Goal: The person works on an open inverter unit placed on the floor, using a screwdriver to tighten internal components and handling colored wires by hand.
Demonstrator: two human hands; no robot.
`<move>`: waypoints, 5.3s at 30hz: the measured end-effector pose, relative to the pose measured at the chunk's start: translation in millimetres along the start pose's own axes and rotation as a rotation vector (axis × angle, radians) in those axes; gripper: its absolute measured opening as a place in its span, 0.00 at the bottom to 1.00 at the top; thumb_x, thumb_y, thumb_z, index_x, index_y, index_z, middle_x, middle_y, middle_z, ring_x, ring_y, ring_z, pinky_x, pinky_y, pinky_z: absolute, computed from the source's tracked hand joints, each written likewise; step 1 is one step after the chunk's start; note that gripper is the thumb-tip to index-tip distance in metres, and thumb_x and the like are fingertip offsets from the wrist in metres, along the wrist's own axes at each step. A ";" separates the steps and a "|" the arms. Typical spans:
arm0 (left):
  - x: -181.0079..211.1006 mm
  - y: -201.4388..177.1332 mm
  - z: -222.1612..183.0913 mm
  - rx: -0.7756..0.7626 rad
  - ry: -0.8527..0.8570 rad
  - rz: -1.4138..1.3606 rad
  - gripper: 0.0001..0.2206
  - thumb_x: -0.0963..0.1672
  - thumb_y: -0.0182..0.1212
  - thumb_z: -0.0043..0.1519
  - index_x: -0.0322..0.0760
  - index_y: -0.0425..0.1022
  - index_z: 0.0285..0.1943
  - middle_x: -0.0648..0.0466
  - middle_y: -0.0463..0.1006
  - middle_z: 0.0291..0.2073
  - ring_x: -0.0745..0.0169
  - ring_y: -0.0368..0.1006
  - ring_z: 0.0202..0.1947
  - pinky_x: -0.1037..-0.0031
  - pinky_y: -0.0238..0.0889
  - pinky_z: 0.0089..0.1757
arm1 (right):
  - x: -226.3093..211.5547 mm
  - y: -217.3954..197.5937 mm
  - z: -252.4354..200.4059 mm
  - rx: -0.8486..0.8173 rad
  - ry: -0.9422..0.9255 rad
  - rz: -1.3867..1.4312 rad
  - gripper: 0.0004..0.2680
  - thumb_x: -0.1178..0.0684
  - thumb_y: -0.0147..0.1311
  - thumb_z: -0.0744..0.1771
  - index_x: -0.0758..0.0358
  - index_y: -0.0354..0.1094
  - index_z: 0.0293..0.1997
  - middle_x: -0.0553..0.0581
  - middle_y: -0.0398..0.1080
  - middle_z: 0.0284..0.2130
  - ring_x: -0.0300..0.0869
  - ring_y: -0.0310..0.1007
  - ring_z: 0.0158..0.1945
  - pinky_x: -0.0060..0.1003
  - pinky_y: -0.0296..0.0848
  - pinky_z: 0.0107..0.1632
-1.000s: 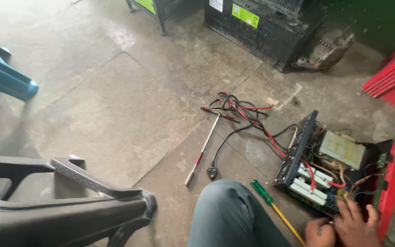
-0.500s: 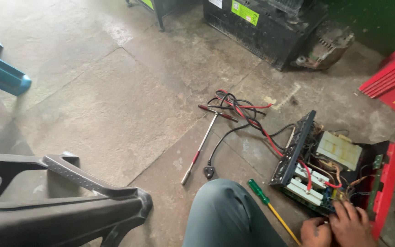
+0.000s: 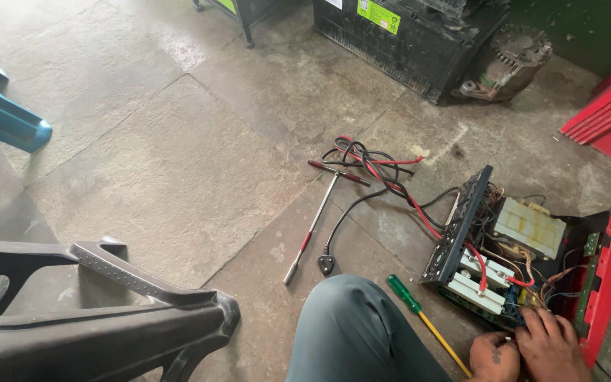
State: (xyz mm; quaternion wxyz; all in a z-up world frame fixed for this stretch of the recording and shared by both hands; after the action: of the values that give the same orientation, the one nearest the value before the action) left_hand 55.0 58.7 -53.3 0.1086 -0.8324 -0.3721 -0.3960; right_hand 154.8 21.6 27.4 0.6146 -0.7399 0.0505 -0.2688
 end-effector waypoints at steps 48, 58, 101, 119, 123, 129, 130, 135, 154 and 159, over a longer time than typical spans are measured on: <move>14.9 -15.7 -10.3 0.164 0.101 0.211 0.15 0.52 0.62 0.62 0.36 0.81 0.39 0.38 0.80 0.36 0.35 0.77 0.43 0.55 0.70 0.46 | -12.8 -80.7 6.1 0.035 0.018 0.088 0.07 0.50 0.51 0.62 0.54 0.74 0.36 0.53 0.68 0.55 0.48 0.62 0.63 0.48 0.62 0.65; 4.6 -6.5 3.1 0.226 0.164 0.214 0.10 0.46 0.56 0.63 0.40 0.82 0.44 0.42 0.81 0.40 0.38 0.77 0.46 0.56 0.68 0.49 | -8.9 -82.5 8.0 0.041 0.018 0.110 0.08 0.52 0.50 0.60 0.55 0.74 0.38 0.53 0.67 0.57 0.46 0.61 0.65 0.46 0.61 0.66; 11.9 30.1 2.3 -0.269 0.066 -0.664 0.10 0.45 0.64 0.65 0.36 0.83 0.50 0.60 0.78 0.27 0.76 0.69 0.23 0.82 0.63 0.27 | 38.3 -117.7 -24.2 0.421 0.245 0.855 0.04 0.59 0.57 0.65 0.66 0.71 0.41 0.62 0.72 0.44 0.55 0.74 0.50 0.44 0.73 0.53; 37.0 21.1 -20.1 -0.262 0.022 -0.696 0.11 0.42 0.64 0.63 0.31 0.81 0.52 0.56 0.81 0.32 0.75 0.75 0.28 0.81 0.66 0.30 | 48.6 -140.7 -24.7 0.311 0.360 0.958 0.03 0.57 0.61 0.64 0.63 0.75 0.37 0.57 0.75 0.32 0.50 0.78 0.36 0.40 0.75 0.39; 39.7 22.3 -25.3 -0.272 -0.055 -0.719 0.11 0.42 0.65 0.62 0.32 0.81 0.52 0.56 0.79 0.28 0.74 0.70 0.23 0.82 0.62 0.27 | 44.6 -143.4 -22.1 0.329 0.369 0.968 0.03 0.57 0.61 0.64 0.63 0.75 0.37 0.56 0.75 0.32 0.49 0.79 0.36 0.39 0.75 0.39; 26.3 18.1 -15.8 -0.215 -0.047 -0.657 0.12 0.44 0.65 0.62 0.30 0.82 0.50 0.57 0.78 0.26 0.75 0.69 0.22 0.83 0.62 0.26 | 38.2 -141.6 -23.1 0.383 0.286 0.914 0.03 0.59 0.60 0.63 0.63 0.74 0.36 0.56 0.75 0.33 0.50 0.78 0.39 0.41 0.75 0.43; 17.7 18.1 -10.0 -0.192 -0.041 -0.630 0.12 0.44 0.66 0.62 0.29 0.82 0.49 0.56 0.78 0.26 0.75 0.70 0.23 0.83 0.63 0.26 | 36.8 -140.0 -24.8 0.400 0.269 0.878 0.03 0.59 0.60 0.62 0.63 0.74 0.35 0.57 0.75 0.33 0.50 0.77 0.40 0.42 0.75 0.44; -36.6 28.4 33.6 -0.181 -0.045 -0.676 0.10 0.42 0.59 0.61 0.32 0.82 0.46 0.53 0.82 0.29 0.68 0.73 0.22 0.78 0.67 0.25 | 21.6 -130.9 -21.0 0.416 0.159 0.700 0.03 0.57 0.61 0.61 0.62 0.73 0.33 0.59 0.74 0.32 0.54 0.74 0.42 0.47 0.73 0.48; 100.3 -35.6 -54.1 0.137 0.391 -0.024 0.10 0.46 0.70 0.53 0.35 0.84 0.36 0.50 0.84 0.28 0.63 0.81 0.31 0.74 0.73 0.38 | 33.0 -86.4 -26.8 0.283 0.296 0.657 0.06 0.54 0.60 0.61 0.59 0.74 0.36 0.57 0.75 0.35 0.55 0.74 0.48 0.46 0.71 0.56; 106.9 -36.8 -56.8 0.138 0.378 0.042 0.09 0.46 0.69 0.53 0.35 0.84 0.36 0.48 0.84 0.29 0.63 0.81 0.30 0.75 0.74 0.38 | 29.2 -81.1 -27.2 0.275 0.306 0.627 0.05 0.53 0.60 0.61 0.58 0.74 0.36 0.56 0.75 0.35 0.54 0.74 0.51 0.46 0.71 0.58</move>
State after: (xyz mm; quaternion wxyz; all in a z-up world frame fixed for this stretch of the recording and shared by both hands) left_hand 40.0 114.4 59.2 0.2415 -0.7414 -0.3540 -0.5164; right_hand 146.3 5.2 115.9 0.7462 -0.5502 0.3291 -0.1793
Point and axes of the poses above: each hand's wrist, its own z-axis towards the middle knuckle, its own y-axis out of the palm, x = y × z, the point moved 10 cm from there along z, towards the middle knuckle
